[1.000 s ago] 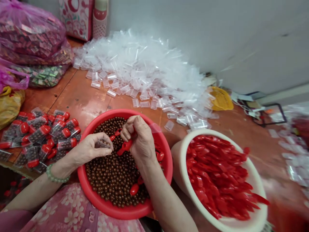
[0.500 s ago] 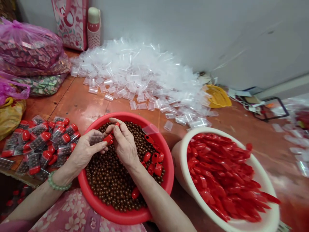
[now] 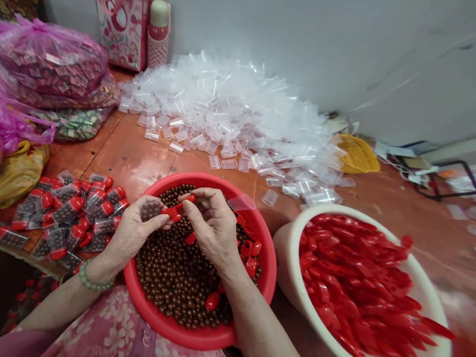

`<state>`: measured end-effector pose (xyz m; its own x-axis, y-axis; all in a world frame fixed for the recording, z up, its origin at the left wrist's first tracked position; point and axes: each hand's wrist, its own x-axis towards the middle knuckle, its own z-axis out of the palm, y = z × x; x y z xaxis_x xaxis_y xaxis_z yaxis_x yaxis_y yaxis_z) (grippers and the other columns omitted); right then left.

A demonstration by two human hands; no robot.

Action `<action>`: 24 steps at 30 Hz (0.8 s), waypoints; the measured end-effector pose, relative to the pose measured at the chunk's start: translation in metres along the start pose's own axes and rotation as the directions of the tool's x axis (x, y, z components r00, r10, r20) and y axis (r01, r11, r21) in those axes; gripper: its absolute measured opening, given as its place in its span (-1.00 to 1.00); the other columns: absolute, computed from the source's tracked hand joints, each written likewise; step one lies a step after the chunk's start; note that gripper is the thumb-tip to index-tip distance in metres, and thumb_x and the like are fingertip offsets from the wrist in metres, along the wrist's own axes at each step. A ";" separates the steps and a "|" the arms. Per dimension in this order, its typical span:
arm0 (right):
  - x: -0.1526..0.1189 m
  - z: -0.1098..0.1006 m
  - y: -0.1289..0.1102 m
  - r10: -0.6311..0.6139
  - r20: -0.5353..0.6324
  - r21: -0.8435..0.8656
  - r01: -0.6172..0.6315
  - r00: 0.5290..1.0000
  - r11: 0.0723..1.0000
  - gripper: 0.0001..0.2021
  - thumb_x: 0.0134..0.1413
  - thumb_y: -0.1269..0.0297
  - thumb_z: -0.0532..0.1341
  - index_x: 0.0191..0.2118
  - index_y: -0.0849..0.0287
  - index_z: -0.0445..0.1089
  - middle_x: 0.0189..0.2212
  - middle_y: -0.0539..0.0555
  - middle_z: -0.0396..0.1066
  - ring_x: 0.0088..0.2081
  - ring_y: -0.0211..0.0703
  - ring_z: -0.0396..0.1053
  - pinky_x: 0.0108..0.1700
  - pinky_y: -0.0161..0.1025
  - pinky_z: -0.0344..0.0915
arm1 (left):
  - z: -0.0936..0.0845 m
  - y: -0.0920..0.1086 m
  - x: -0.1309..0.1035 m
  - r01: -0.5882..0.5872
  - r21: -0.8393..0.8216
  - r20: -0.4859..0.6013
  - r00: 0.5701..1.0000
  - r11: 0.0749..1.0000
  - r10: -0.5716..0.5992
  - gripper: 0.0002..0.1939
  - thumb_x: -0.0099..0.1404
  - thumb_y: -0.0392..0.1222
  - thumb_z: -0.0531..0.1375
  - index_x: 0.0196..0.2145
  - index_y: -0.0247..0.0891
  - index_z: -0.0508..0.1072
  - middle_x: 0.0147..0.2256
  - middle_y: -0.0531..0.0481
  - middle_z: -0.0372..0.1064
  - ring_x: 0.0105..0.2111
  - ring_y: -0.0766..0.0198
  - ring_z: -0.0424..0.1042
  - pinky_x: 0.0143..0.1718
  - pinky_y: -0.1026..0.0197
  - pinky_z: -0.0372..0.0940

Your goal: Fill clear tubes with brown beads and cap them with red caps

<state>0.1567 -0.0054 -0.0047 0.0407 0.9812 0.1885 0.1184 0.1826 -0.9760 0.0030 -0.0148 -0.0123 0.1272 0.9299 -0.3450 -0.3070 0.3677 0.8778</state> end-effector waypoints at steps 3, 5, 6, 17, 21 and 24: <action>-0.001 -0.007 0.001 -0.020 0.054 -0.085 0.025 0.998 0.996 -0.84 0.16 0.32 0.25 -0.12 0.07 0.39 -0.24 0.02 0.57 -0.27 -0.24 0.53 -0.20 -0.26 0.48 | -0.001 -0.002 0.000 -0.042 0.063 -0.024 0.999 0.997 0.044 -0.73 0.08 -0.31 0.31 -0.24 -0.30 0.36 -0.38 0.11 0.36 -0.39 0.41 0.39 -0.26 0.28 0.32; -0.003 -0.011 0.001 -0.081 0.110 -0.220 0.103 0.991 0.970 -0.79 0.17 0.34 0.24 -0.07 0.07 0.42 -0.19 0.05 0.57 -0.21 -0.20 0.54 -0.14 -0.23 0.48 | -0.002 -0.002 0.000 -0.067 0.099 -0.025 0.997 0.993 0.070 -0.71 0.05 -0.32 0.33 -0.26 -0.31 0.37 -0.38 0.12 0.35 -0.37 0.42 0.36 -0.24 0.30 0.28; -0.003 -0.012 0.001 -0.125 0.158 -0.289 0.167 0.979 0.943 -0.79 0.17 0.36 0.24 -0.07 0.08 0.44 -0.18 0.06 0.57 -0.19 -0.19 0.54 -0.12 -0.22 0.47 | -0.002 -0.002 0.000 -0.075 0.110 -0.016 0.997 0.991 0.077 -0.71 0.04 -0.33 0.34 -0.26 -0.31 0.38 -0.39 0.12 0.34 -0.37 0.42 0.35 -0.23 0.31 0.27; -0.009 -0.010 -0.011 -0.148 0.409 -0.414 0.328 0.900 0.849 -0.82 0.20 0.39 0.20 -0.12 0.11 0.50 -0.29 0.05 0.56 -0.29 -0.20 0.52 -0.25 -0.29 0.45 | -0.002 -0.004 -0.002 -0.110 0.159 0.037 0.994 0.981 0.105 -0.77 0.03 -0.38 0.31 -0.36 -0.30 0.34 -0.48 0.16 0.29 -0.47 0.45 0.27 -0.37 0.35 0.20; -0.009 -0.012 -0.013 -0.051 0.378 -0.393 0.210 0.924 0.895 -0.86 0.20 0.35 0.21 -0.16 0.11 0.49 -0.36 0.01 0.53 -0.34 -0.23 0.48 -0.31 -0.32 0.41 | -0.002 -0.005 -0.004 -0.130 0.214 0.050 0.991 0.968 0.122 -0.80 0.06 -0.35 0.29 -0.38 -0.28 0.33 -0.50 0.18 0.26 -0.49 0.45 0.23 -0.41 0.36 0.18; -0.009 -0.015 -0.013 -0.066 0.466 -0.366 0.260 0.882 0.893 -0.86 0.19 0.38 0.22 -0.13 0.12 0.45 -0.26 0.04 0.53 -0.24 -0.23 0.49 -0.18 -0.30 0.42 | -0.003 -0.005 -0.005 -0.134 0.207 0.064 0.990 0.969 0.123 -0.80 0.05 -0.37 0.29 -0.39 -0.27 0.32 -0.49 0.17 0.28 -0.48 0.45 0.26 -0.41 0.36 0.19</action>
<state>0.1702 -0.0175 0.0078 -0.4347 0.8825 0.1796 0.4798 0.3957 -0.7831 0.0011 -0.0213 -0.0161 0.1488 0.9657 -0.2126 -0.1190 0.2309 0.9657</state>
